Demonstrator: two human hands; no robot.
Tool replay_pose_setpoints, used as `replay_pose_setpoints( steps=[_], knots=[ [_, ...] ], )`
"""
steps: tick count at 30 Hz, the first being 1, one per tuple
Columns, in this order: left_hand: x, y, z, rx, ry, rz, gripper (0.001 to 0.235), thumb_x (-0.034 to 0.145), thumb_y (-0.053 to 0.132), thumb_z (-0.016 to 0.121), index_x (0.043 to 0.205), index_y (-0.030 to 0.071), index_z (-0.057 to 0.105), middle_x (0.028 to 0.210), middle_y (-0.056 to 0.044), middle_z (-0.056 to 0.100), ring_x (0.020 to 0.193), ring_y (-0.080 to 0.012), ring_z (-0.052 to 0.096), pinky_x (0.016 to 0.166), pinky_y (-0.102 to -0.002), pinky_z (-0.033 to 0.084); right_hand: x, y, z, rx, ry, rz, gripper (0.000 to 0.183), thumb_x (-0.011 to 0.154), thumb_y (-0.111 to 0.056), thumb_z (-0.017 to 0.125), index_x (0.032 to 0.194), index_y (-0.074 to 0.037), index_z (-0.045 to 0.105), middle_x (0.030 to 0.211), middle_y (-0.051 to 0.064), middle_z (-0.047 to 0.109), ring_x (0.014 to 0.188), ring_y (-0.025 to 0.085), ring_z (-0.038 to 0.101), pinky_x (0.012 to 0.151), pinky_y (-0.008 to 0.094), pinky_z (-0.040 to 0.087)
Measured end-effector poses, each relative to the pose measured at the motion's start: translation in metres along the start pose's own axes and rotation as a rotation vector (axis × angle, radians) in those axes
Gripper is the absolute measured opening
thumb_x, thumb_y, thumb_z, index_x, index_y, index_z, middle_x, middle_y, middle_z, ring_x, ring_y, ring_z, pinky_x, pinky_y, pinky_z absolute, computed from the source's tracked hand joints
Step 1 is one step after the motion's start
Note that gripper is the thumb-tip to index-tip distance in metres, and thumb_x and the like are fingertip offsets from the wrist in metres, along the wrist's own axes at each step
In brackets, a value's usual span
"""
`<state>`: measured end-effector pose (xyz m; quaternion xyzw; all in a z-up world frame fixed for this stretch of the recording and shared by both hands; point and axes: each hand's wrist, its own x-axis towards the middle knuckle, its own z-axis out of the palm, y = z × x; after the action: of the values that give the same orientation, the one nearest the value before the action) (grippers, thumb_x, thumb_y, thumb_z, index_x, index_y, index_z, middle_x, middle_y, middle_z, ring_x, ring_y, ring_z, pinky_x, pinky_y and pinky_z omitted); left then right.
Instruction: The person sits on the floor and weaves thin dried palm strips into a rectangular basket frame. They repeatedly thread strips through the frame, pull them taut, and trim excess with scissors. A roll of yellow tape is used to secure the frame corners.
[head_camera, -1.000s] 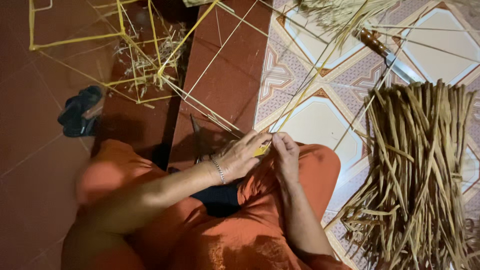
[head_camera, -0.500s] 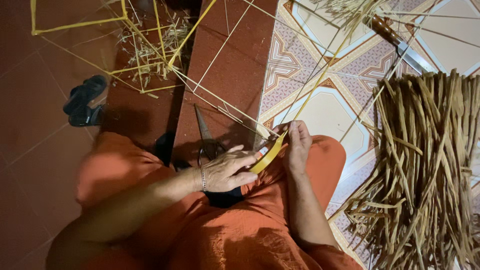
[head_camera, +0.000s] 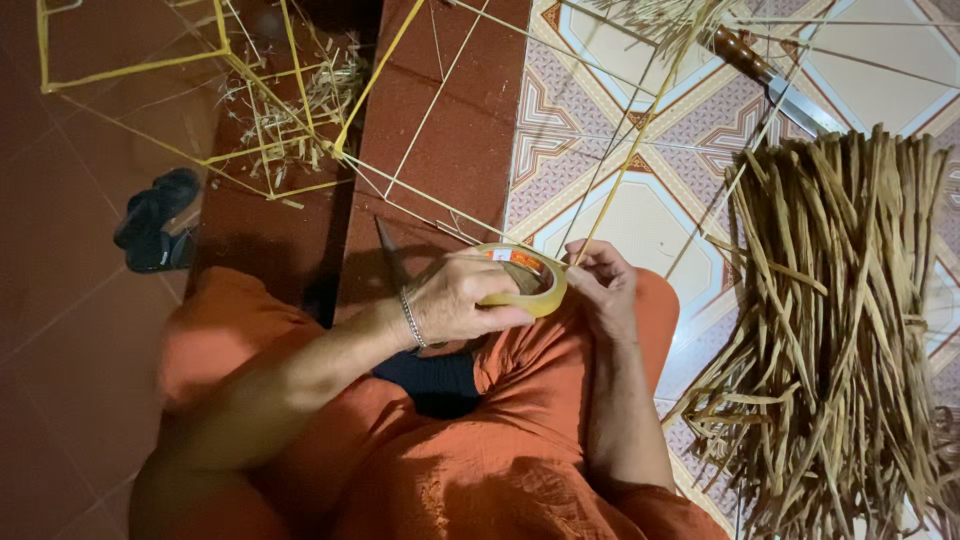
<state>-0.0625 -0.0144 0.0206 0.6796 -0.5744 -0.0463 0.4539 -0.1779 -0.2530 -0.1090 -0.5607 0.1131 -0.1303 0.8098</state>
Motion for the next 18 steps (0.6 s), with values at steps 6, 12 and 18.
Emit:
replay_pose_setpoints(
  steps=[6,12,18],
  knots=[
    [0.021,-0.011,-0.002,-0.023,-0.045,-0.112,0.015,0.089,0.025,0.082,0.090,0.010,0.080,0.077,-0.008,0.076,0.072,-0.0190,0.073,0.073,-0.035,0.059,-0.005,0.002,-0.011,-0.077,0.292,-0.129,0.015,0.094,-0.003,0.074,0.108,0.002,0.071,0.103,0.006,0.074,0.088,0.010,0.067,0.085,0.024,0.055],
    [0.028,-0.030,-0.013,-0.140,-0.137,-0.237,0.018,0.093,0.022,0.070,0.096,0.006,0.079,0.078,-0.005,0.078,0.063,-0.0125,0.074,0.060,-0.030,0.061,-0.004,-0.002,-0.036,-0.088,0.439,-0.251,0.015,0.096,-0.002,0.076,0.109,0.004,0.072,0.102,0.009,0.074,0.090,0.012,0.068,0.087,0.026,0.055],
    [0.034,-0.051,-0.047,-0.234,-0.323,-0.563,0.023,0.096,0.025,0.065,0.095,0.004,0.076,0.075,-0.005,0.075,0.056,-0.0080,0.070,0.046,-0.027,0.056,0.006,0.000,-0.061,-0.103,0.520,-0.332,0.013,0.097,0.000,0.076,0.108,0.003,0.071,0.104,0.010,0.075,0.092,0.013,0.070,0.089,0.026,0.057]
  ],
)
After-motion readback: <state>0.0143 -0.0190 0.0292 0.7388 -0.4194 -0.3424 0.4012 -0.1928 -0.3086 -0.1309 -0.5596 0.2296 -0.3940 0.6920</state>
